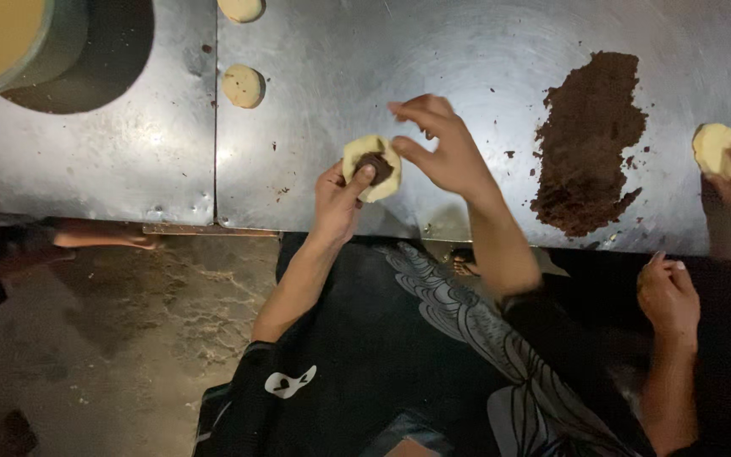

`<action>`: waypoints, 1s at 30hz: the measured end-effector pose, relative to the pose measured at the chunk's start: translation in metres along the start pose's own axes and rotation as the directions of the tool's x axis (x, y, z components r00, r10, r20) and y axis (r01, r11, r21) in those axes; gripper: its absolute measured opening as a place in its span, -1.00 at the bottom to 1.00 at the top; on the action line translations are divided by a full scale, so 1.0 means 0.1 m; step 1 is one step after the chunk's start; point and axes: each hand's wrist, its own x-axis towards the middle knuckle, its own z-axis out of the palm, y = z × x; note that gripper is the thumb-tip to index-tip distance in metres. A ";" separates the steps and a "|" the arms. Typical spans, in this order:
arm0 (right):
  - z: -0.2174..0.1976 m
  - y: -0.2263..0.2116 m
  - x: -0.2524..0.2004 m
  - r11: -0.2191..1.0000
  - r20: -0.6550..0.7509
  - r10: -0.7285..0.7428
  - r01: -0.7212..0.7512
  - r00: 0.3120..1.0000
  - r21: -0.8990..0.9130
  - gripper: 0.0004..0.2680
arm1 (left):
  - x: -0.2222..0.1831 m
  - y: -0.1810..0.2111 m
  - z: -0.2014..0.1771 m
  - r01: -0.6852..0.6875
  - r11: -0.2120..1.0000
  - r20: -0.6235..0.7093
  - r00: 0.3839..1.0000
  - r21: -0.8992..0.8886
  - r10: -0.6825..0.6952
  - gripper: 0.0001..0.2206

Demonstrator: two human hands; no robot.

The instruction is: The person takes pieces of dough, fills them with a chocolate paste by hand, and pinches the dough closed to form small balls on a metal table.

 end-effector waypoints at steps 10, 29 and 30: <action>-1.00 -2.37 1.21 0.860 -0.533 -0.272 0.451 0.801 0.239 -0.93 | 0.55 0.06 -0.01 0.013 0.994 -0.257 0.965 -0.109 -0.041 -0.75; -0.61 -2.14 1.35 0.759 -0.657 -0.123 0.497 0.744 0.421 -0.87 | 0.67 0.00 0.02 -0.022 0.999 -0.073 0.997 0.041 0.025 -0.61; -0.65 -2.17 1.38 0.746 -0.575 -0.013 0.391 0.818 0.539 -0.87 | 0.61 0.02 -0.02 -0.008 1.000 0.001 1.000 -0.001 0.008 -0.62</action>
